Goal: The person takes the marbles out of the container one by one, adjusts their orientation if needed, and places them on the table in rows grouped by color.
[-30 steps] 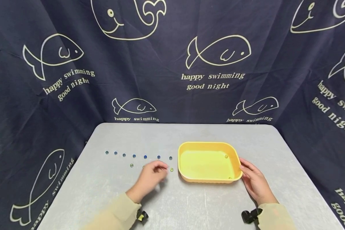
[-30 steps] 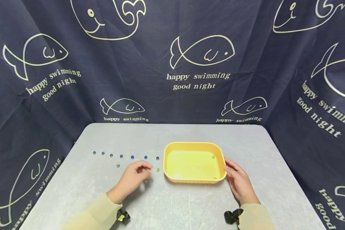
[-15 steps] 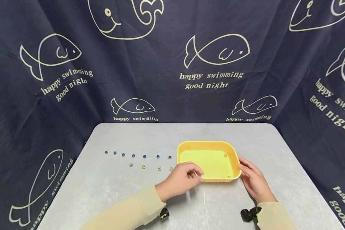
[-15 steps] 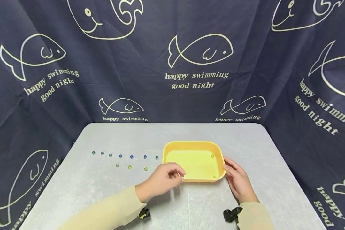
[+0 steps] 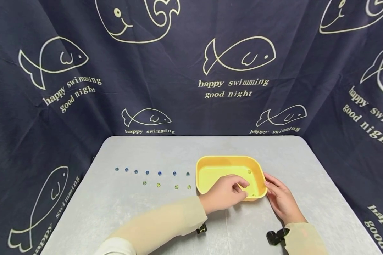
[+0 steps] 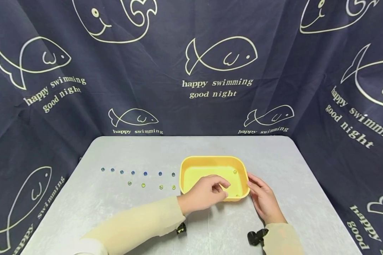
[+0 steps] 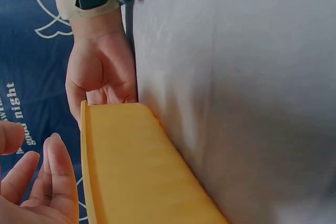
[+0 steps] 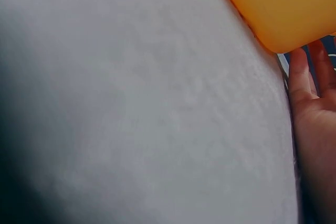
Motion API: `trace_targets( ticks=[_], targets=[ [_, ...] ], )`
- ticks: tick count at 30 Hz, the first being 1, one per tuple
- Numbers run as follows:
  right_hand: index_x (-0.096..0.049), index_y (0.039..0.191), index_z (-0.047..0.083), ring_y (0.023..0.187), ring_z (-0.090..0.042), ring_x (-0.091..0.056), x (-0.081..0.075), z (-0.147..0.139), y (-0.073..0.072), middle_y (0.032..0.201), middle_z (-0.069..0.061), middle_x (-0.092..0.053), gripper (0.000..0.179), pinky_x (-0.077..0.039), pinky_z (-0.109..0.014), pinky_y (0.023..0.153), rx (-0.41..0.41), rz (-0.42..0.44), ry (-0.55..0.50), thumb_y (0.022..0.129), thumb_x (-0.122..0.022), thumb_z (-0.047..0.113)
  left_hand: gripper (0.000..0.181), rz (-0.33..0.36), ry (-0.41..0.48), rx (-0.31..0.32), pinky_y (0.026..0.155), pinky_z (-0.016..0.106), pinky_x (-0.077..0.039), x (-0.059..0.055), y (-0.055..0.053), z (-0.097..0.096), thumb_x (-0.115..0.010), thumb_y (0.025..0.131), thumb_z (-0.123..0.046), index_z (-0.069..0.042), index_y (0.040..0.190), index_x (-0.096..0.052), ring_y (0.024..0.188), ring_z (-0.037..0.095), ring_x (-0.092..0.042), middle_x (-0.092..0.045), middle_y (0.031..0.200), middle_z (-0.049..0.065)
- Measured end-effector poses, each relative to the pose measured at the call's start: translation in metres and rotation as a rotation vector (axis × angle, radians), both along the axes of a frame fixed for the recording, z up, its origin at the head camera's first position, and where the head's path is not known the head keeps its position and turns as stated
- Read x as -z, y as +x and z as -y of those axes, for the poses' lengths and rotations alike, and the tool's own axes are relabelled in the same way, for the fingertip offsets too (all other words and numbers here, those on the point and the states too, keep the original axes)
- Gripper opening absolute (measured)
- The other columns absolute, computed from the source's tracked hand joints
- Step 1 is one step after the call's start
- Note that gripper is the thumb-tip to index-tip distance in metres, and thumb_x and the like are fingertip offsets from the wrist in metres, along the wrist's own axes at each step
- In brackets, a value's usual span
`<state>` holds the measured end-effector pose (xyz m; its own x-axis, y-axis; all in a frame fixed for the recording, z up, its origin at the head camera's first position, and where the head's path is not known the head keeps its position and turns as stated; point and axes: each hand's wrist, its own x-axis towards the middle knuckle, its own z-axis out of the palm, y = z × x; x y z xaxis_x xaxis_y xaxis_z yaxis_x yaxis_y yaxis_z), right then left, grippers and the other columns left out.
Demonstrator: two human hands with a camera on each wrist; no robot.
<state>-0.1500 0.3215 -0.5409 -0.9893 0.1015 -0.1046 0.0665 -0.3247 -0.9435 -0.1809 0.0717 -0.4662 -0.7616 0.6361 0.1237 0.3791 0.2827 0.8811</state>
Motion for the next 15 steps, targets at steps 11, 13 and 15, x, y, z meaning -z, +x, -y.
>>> trace_targets(
  ticks=[11,13,15],
  targets=[
    [-0.055,0.147,0.003,0.121,-0.003,-0.060,0.001,-0.001,-0.001,0.131,0.010,-0.064,0.044,-0.050,-0.021,0.098,-0.007,-0.008,0.003,0.104,-0.062,0.009,0.029,0.039,-0.026,-0.143,0.075,0.015,-0.050,0.002,-0.030,-0.041,-0.075,0.093,-0.018,-0.010,0.120,-0.072,0.083,-0.002,-0.058,-0.065,0.096,-0.012],
    [-0.056,0.147,0.004,0.120,-0.003,-0.060,0.001,-0.001,-0.001,0.130,0.011,-0.064,0.043,-0.050,-0.021,0.098,-0.007,-0.008,0.000,0.104,-0.062,0.009,0.029,0.032,-0.057,-0.171,0.075,0.016,-0.050,0.004,-0.036,-0.047,-0.076,0.093,-0.020,-0.010,0.121,-0.072,0.083,-0.001,-0.058,-0.065,0.097,-0.012],
    [-0.057,0.146,0.005,0.120,-0.003,-0.060,0.001,-0.001,-0.001,0.130,0.012,-0.064,0.043,-0.050,-0.020,0.098,-0.007,-0.004,0.001,0.104,-0.062,0.009,0.030,-0.001,-0.115,-0.177,0.076,0.015,-0.049,0.007,-0.042,-0.051,-0.076,0.093,-0.021,-0.012,0.121,-0.073,0.084,-0.001,-0.058,-0.067,0.098,-0.012]
  ],
)
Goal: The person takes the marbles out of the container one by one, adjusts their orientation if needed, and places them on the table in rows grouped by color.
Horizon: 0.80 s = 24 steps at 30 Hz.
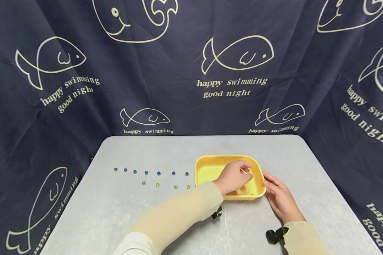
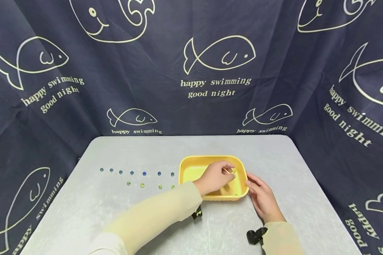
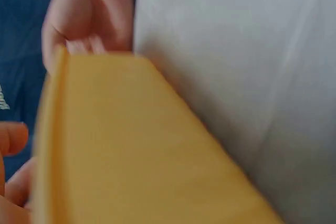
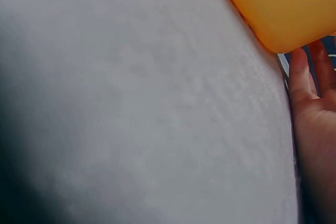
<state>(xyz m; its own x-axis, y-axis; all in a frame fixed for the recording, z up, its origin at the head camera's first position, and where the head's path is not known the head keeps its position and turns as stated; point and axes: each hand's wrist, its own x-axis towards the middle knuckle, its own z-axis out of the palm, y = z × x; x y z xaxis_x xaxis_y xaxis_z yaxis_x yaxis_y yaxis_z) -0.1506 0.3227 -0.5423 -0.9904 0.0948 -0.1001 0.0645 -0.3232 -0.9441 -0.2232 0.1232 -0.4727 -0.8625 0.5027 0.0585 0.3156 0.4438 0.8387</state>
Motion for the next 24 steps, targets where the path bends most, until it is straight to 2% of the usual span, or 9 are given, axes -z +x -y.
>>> trace_targets(
  ticks=[3,5,7,11,13,16,20,24],
  targets=[
    [-0.057,0.147,0.006,0.120,-0.002,-0.059,0.000,0.000,0.001,0.130,0.013,-0.064,0.043,-0.050,-0.020,0.097,0.001,0.012,0.005,0.104,-0.062,0.010,0.030,-0.034,-0.103,0.007,0.076,0.013,-0.047,0.003,-0.008,-0.007,-0.076,0.093,-0.024,-0.014,0.121,-0.073,0.084,-0.002,-0.059,-0.068,0.098,-0.012],
    [-0.056,0.148,0.006,0.120,-0.002,-0.059,0.000,0.000,0.000,0.130,0.013,-0.063,0.044,-0.050,-0.019,0.097,0.002,0.018,0.008,0.104,-0.063,0.010,0.031,-0.031,-0.131,0.000,0.075,0.013,-0.047,0.006,-0.012,-0.011,-0.076,0.092,-0.025,-0.015,0.121,-0.073,0.083,-0.001,-0.058,-0.067,0.096,-0.011],
    [-0.054,0.149,0.005,0.121,-0.002,-0.058,0.000,0.000,0.000,0.131,0.012,-0.062,0.046,-0.049,-0.019,0.098,0.002,0.019,0.010,0.104,-0.063,0.011,0.031,0.003,-0.120,-0.035,0.073,0.015,-0.047,0.009,-0.016,-0.016,-0.077,0.091,-0.024,-0.014,0.121,-0.074,0.079,0.000,-0.058,-0.065,0.092,-0.011],
    [-0.051,0.150,0.004,0.122,-0.002,-0.058,0.000,-0.001,0.000,0.133,0.011,-0.061,0.048,-0.049,-0.019,0.098,-0.001,0.020,0.021,0.104,-0.062,0.012,0.033,0.112,-0.069,-0.146,0.067,0.019,-0.048,0.019,-0.022,-0.028,-0.080,0.088,-0.020,-0.013,0.120,-0.074,0.068,0.004,-0.057,-0.060,0.084,-0.011],
    [-0.052,0.150,0.004,0.122,-0.002,-0.058,0.001,-0.001,0.001,0.133,0.011,-0.061,0.047,-0.049,-0.019,0.098,-0.002,0.015,0.021,0.105,-0.062,0.011,0.035,0.155,-0.074,-0.195,0.065,0.020,-0.049,0.023,-0.024,-0.033,-0.081,0.088,-0.020,-0.014,0.121,-0.073,0.062,0.006,-0.058,-0.061,0.081,-0.010],
    [-0.055,0.148,0.004,0.121,-0.003,-0.059,0.002,-0.001,0.003,0.132,0.011,-0.062,0.044,-0.050,-0.020,0.097,-0.002,0.001,0.007,0.105,-0.060,0.008,0.037,0.185,-0.127,-0.239,0.070,0.022,-0.051,0.027,-0.025,-0.038,-0.081,0.087,-0.023,-0.014,0.123,-0.072,0.067,0.007,-0.060,-0.065,0.085,-0.009],
    [-0.057,0.146,0.005,0.121,-0.004,-0.060,0.002,0.000,0.002,0.132,0.010,-0.063,0.041,-0.050,-0.021,0.098,-0.011,-0.011,-0.013,0.105,-0.059,0.006,0.036,0.151,-0.226,-0.253,0.085,0.021,-0.050,0.030,-0.028,-0.040,-0.079,0.087,-0.025,-0.015,0.122,-0.073,0.087,0.006,-0.061,-0.071,0.101,-0.009],
    [-0.058,0.146,0.006,0.121,-0.004,-0.060,0.002,-0.001,0.000,0.132,0.009,-0.063,0.041,-0.050,-0.021,0.098,-0.006,-0.008,-0.015,0.105,-0.060,0.006,0.034,0.142,-0.259,-0.252,0.091,0.020,-0.050,0.031,-0.032,-0.041,-0.078,0.087,-0.023,-0.014,0.120,-0.074,0.095,0.005,-0.063,-0.073,0.108,-0.008]
  ],
)
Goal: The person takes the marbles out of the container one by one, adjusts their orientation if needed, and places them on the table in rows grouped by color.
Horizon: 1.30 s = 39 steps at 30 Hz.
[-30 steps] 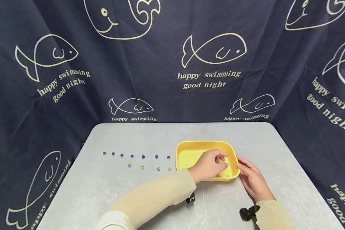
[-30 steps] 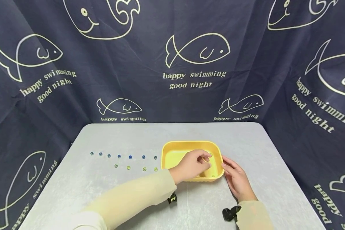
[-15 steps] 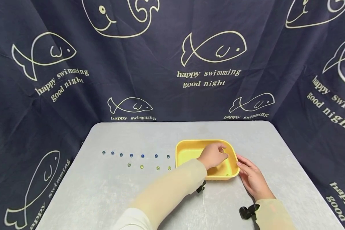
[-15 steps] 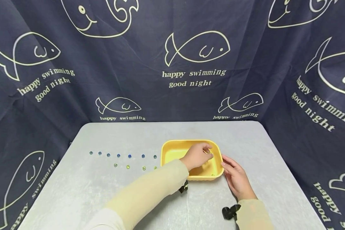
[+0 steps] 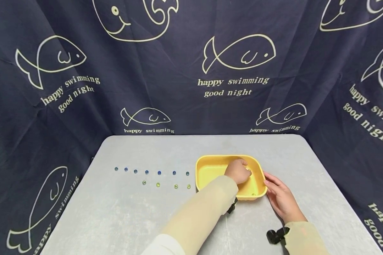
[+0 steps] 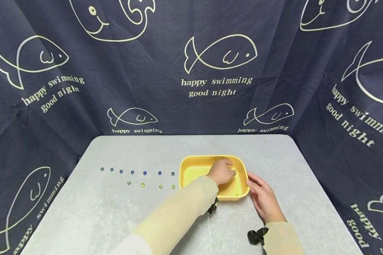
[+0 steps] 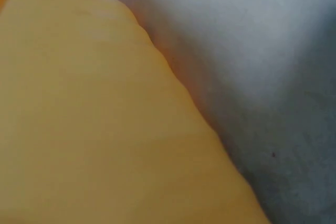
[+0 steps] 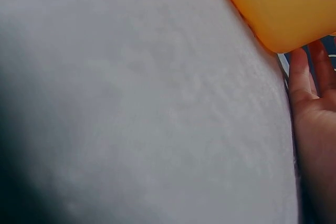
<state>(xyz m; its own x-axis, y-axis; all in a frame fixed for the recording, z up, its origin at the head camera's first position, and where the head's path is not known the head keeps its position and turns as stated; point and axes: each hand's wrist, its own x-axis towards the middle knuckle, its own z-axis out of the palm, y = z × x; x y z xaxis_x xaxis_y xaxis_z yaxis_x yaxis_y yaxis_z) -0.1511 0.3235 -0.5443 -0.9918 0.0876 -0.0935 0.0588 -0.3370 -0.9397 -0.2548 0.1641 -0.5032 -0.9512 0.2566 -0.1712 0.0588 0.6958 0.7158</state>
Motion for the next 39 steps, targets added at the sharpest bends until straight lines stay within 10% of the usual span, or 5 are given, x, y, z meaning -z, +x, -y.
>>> trace_targets(
  ticks=[20,31,39],
  targets=[
    [-0.060,0.144,0.006,0.121,-0.006,-0.060,0.000,-0.004,-0.001,0.132,0.008,-0.064,0.039,-0.051,-0.021,0.097,-0.005,-0.019,-0.018,0.105,-0.059,0.005,0.003,0.012,-0.119,-0.004,0.077,0.020,-0.050,-0.001,-0.008,-0.017,-0.075,0.090,-0.019,-0.020,0.092,-0.073,0.078,0.005,-0.058,-0.064,0.083,-0.014],
    [-0.057,0.146,0.005,0.121,-0.006,-0.059,0.001,0.000,0.001,0.131,0.009,-0.063,0.042,-0.051,-0.021,0.097,0.008,0.017,0.012,0.104,-0.062,0.009,0.024,-0.050,-0.337,0.079,0.075,0.019,-0.049,-0.002,-0.005,-0.026,-0.063,0.099,-0.027,-0.022,0.076,-0.065,0.072,0.007,-0.055,-0.058,0.075,-0.010],
    [-0.059,0.145,0.008,0.121,-0.005,-0.059,0.001,-0.001,0.000,0.131,0.011,-0.063,0.041,-0.050,-0.020,0.098,0.013,0.032,0.023,0.105,-0.061,0.009,0.023,-0.029,-0.288,0.082,0.074,0.019,-0.049,-0.004,-0.005,-0.024,-0.064,0.101,-0.028,-0.023,0.078,-0.064,0.073,0.006,-0.055,-0.058,0.075,-0.011]
  ],
)
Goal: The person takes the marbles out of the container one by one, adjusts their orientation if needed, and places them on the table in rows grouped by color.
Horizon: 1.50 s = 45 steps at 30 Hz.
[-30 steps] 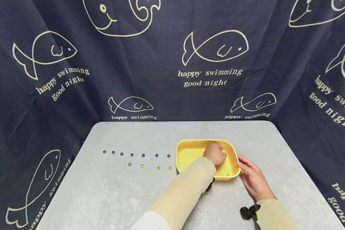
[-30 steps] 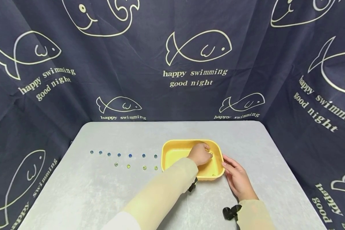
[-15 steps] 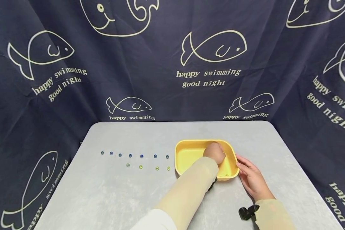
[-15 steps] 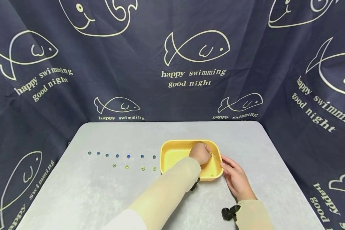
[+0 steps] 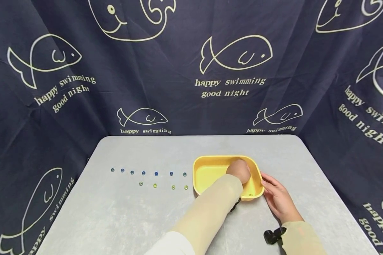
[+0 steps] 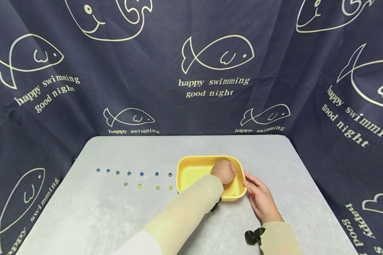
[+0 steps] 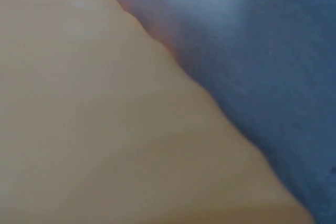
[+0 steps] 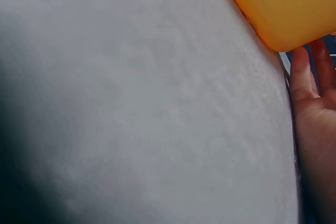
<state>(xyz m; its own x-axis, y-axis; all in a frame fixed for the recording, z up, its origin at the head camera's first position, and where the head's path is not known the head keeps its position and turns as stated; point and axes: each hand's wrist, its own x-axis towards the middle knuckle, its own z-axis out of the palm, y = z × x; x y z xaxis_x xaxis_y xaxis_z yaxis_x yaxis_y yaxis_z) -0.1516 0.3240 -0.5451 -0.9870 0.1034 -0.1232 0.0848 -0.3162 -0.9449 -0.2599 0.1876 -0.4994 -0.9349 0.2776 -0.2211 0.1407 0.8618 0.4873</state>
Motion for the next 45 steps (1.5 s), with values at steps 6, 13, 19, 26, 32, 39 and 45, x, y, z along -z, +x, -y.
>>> trace_targets(
  ticks=[6,13,19,26,32,39,45],
  targets=[
    [-0.056,0.147,0.005,0.122,-0.004,-0.059,-0.002,0.001,0.000,0.131,0.012,-0.062,0.044,-0.049,-0.020,0.099,0.000,0.002,0.005,0.104,-0.062,0.009,0.016,0.047,0.164,-0.017,0.071,0.017,-0.047,-0.005,0.006,0.009,-0.072,0.093,-0.016,-0.022,0.079,-0.067,0.070,0.004,-0.054,-0.062,0.079,-0.012],
    [-0.058,0.146,0.007,0.122,-0.004,-0.059,-0.001,0.000,0.002,0.132,0.011,-0.063,0.042,-0.049,-0.020,0.098,-0.003,-0.002,-0.015,0.104,-0.061,0.009,0.016,0.025,0.324,-0.002,0.067,0.018,-0.047,-0.002,0.011,0.019,-0.077,0.088,-0.013,-0.022,0.077,-0.069,0.068,0.003,-0.054,-0.060,0.074,-0.014],
    [-0.055,0.148,0.003,0.122,-0.004,-0.059,-0.001,0.001,0.001,0.132,0.011,-0.063,0.044,-0.050,-0.021,0.098,-0.009,-0.007,-0.022,0.104,-0.061,0.008,0.016,0.063,0.455,0.001,0.058,0.018,-0.046,-0.005,0.016,0.038,-0.076,0.088,-0.010,-0.020,0.077,-0.069,0.060,0.005,-0.057,-0.062,0.066,-0.011],
    [-0.053,0.149,0.004,0.120,-0.003,-0.059,-0.003,0.003,0.001,0.129,0.013,-0.064,0.048,-0.050,-0.020,0.097,0.006,0.021,-0.011,0.103,-0.065,0.012,0.015,0.180,0.630,0.003,0.052,0.022,-0.047,-0.011,0.025,0.064,-0.075,0.090,-0.005,-0.016,0.081,-0.068,0.056,0.011,-0.062,-0.065,0.066,-0.001],
    [-0.057,0.147,0.006,0.119,-0.003,-0.061,-0.001,0.000,0.001,0.131,0.012,-0.064,0.044,-0.051,-0.022,0.097,-0.019,-0.014,-0.033,0.103,-0.064,0.010,0.010,0.160,0.682,0.093,0.054,0.021,-0.049,-0.015,0.029,0.083,-0.075,0.090,-0.005,-0.014,0.087,-0.071,0.058,0.010,-0.063,-0.066,0.071,-0.003],
    [-0.060,0.144,0.008,0.120,-0.004,-0.061,0.001,-0.003,0.000,0.132,0.010,-0.064,0.040,-0.050,-0.022,0.098,-0.033,-0.039,-0.059,0.104,-0.061,0.007,0.008,0.175,0.754,0.120,0.059,0.026,-0.054,-0.020,0.039,0.110,-0.076,0.093,-0.012,-0.018,0.093,-0.072,0.068,0.013,-0.067,-0.069,0.080,-0.003],
    [-0.057,0.147,0.005,0.121,-0.005,-0.061,-0.002,-0.001,0.000,0.131,0.010,-0.064,0.043,-0.050,-0.022,0.098,-0.028,-0.028,-0.048,0.104,-0.062,0.007,0.006,0.191,0.836,0.078,0.067,0.035,-0.060,-0.019,0.045,0.140,-0.075,0.093,-0.010,-0.014,0.097,-0.074,0.072,0.019,-0.070,-0.070,0.085,-0.001]
  ],
)
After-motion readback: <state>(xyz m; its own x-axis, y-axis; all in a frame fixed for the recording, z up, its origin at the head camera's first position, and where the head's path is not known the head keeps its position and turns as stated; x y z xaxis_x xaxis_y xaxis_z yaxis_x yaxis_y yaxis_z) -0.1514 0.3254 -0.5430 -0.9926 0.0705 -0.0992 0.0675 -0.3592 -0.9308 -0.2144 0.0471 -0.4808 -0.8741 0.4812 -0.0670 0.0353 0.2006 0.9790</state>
